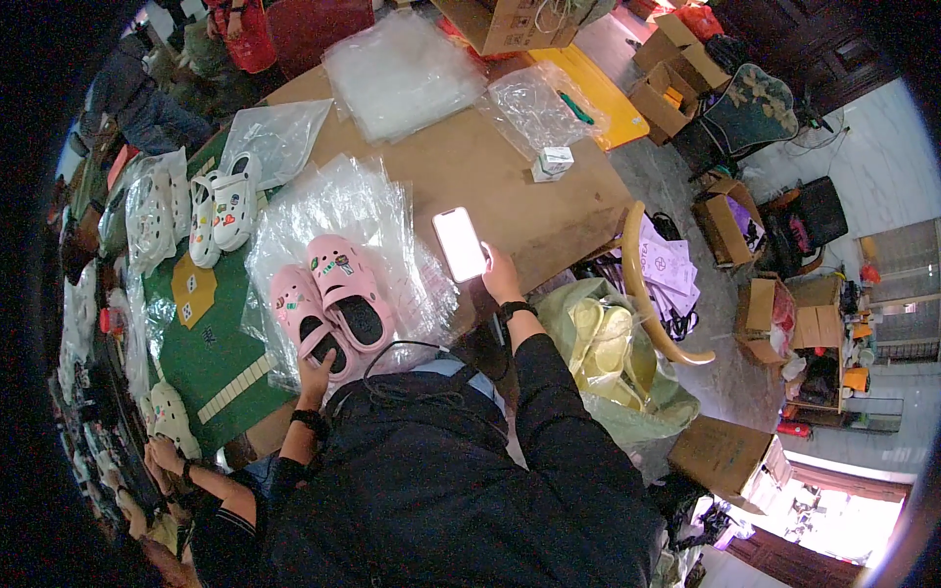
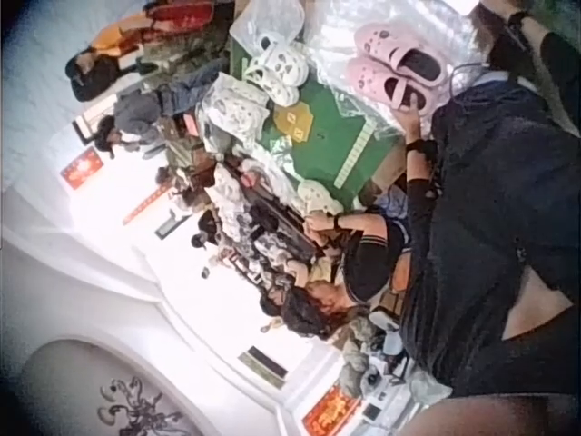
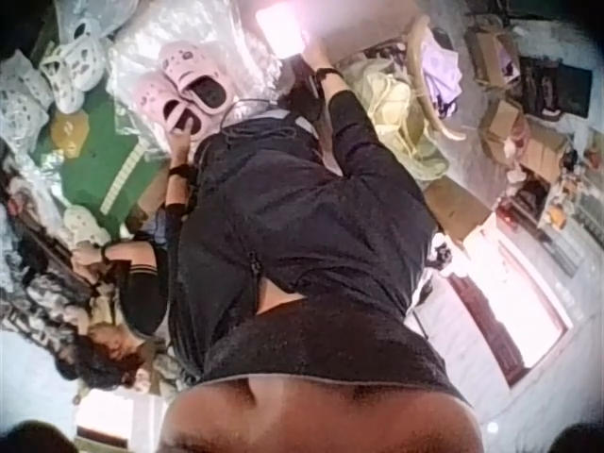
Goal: The recorder is packing various pairs of decorative clog-style shoes into plastic bags at a packing station.
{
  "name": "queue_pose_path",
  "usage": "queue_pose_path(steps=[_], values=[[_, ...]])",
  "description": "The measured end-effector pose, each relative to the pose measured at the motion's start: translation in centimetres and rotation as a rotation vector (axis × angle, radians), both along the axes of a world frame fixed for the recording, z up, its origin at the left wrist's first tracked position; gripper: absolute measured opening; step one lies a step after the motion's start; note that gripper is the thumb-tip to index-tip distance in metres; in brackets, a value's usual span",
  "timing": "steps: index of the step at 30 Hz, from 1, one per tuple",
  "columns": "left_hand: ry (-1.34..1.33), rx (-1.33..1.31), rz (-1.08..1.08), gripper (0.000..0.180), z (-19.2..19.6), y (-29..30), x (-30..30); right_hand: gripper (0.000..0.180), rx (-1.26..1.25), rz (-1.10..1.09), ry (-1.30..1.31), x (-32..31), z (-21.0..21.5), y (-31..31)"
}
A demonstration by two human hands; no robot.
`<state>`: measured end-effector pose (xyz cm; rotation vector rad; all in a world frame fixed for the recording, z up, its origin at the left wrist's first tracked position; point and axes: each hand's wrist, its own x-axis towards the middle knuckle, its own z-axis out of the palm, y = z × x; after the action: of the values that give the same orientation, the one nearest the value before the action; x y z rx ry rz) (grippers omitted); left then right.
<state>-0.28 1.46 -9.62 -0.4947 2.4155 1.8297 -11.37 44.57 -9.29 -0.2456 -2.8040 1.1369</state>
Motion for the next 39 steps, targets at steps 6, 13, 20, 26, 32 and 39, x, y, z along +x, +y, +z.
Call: queue_pose_path(steps=[6,13,20,26,32,39], values=[[0.014,0.005,-0.011,0.065,0.6,0.2,0.0,0.047,0.209,0.091,-0.118,-0.8,-0.1,-1.0],[0.020,0.066,-0.014,0.064,-0.1,-0.2,-0.1,0.050,0.034,0.060,-0.018,-1.0,0.5,-1.2],[0.058,0.038,0.005,0.066,0.1,0.3,0.0,0.044,0.133,0.105,-0.179,2.9,0.3,-1.1],[0.027,0.011,-0.010,0.070,-1.0,-0.7,0.2,0.044,0.186,0.198,-0.183,5.9,1.3,-2.8],[0.035,0.085,0.011,0.066,1.3,1.0,-0.2,0.047,0.251,0.161,-0.106,6.7,1.7,-3.6],[0.037,0.018,-0.011,0.060,-1.4,-0.8,0.1,0.059,0.268,0.078,-0.126,0.2,0.3,-5.3]])
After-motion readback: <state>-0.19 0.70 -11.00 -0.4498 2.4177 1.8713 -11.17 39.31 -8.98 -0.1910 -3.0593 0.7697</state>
